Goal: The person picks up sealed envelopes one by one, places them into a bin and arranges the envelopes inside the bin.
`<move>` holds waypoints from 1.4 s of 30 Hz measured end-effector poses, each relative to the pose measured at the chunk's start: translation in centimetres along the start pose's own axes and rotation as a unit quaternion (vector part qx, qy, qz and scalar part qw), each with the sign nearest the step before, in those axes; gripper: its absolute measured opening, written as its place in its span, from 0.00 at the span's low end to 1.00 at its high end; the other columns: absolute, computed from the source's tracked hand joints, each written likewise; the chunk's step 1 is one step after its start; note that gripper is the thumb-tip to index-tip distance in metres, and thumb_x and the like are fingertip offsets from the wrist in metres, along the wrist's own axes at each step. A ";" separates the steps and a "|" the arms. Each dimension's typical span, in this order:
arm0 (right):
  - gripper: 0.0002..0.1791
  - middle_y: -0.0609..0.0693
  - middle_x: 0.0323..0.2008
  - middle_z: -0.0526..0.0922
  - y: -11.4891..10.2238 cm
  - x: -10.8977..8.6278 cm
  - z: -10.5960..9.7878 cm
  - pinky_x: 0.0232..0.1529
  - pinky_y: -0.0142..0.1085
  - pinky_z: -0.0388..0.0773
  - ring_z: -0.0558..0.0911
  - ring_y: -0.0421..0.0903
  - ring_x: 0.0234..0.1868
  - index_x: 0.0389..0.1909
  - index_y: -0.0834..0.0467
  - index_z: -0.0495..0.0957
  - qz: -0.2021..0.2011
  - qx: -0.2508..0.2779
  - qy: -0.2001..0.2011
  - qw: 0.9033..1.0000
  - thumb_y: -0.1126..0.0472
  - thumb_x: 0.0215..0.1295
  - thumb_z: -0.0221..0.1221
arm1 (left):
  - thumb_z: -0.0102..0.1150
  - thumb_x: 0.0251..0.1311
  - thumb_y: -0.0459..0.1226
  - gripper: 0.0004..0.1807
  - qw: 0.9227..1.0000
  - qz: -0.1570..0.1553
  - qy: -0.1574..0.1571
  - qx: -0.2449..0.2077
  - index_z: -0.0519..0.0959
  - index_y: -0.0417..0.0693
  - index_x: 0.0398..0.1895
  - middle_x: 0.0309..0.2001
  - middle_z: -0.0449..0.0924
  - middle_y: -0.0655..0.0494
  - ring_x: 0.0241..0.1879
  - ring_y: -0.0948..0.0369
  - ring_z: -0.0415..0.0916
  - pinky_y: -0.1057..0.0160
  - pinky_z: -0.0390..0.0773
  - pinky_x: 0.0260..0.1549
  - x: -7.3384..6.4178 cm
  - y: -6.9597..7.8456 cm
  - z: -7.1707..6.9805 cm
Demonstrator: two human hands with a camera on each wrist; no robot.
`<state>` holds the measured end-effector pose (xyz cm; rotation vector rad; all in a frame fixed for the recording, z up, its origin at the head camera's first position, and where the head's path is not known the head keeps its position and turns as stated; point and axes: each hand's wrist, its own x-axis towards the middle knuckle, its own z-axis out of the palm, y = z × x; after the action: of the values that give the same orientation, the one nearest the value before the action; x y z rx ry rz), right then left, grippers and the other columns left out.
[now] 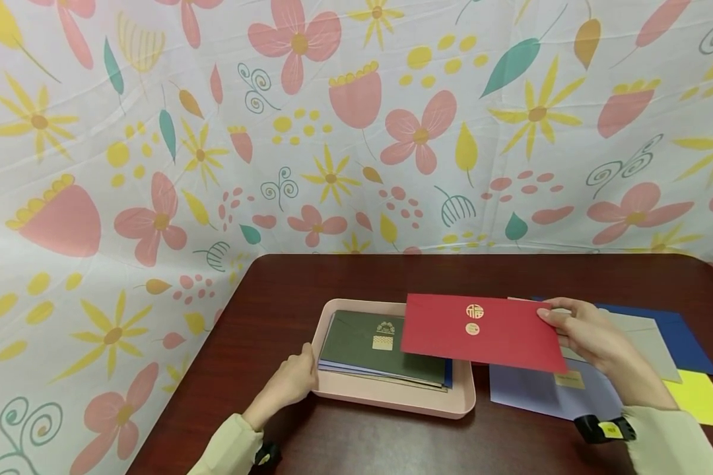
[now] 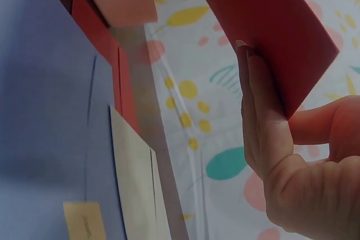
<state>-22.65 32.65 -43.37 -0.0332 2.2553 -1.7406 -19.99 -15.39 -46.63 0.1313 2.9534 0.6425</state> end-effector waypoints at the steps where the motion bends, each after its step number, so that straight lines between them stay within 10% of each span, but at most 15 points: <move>1: 0.14 0.35 0.35 0.80 -0.1 0.1 0.2 0.37 0.34 0.82 0.83 0.39 0.35 0.52 0.63 0.62 0.002 -0.005 -0.002 1.000 0.58 0.75 0.47 | 0.49 0.58 0.29 0.06 1.000 0.001 -0.001 0.000 0.64 0.39 0.35 0.24 0.75 0.41 0.25 0.45 0.76 0.48 0.70 0.22 0.0 0.0 0.0; 29: 0.10 0.44 0.38 0.81 -1.3 1.7 5.8 0.38 0.33 0.81 0.82 0.40 0.35 0.49 0.64 0.59 -0.060 0.060 -0.090 0.992 0.65 0.74 0.47 | 0.49 0.59 0.30 0.06 1.000 -0.006 -0.002 0.000 0.65 0.39 0.37 0.24 0.75 0.41 0.25 0.45 0.76 0.48 0.71 0.23 -0.1 0.0 0.0; 42: 0.31 0.45 0.41 0.81 -2.4 2.1 8.4 0.40 0.32 0.81 0.82 0.35 0.36 0.64 0.74 0.52 -0.018 -0.013 -0.040 0.999 0.59 0.71 0.53 | 0.48 0.60 0.31 0.05 1.000 -0.005 0.008 0.001 0.64 0.40 0.35 0.26 0.77 0.38 0.28 0.41 0.78 0.45 0.72 0.24 -0.1 0.0 0.0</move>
<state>-23.04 23.68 -43.43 -0.1477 2.2327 -1.6956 -19.86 -15.37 -46.64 0.1123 2.9691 0.6424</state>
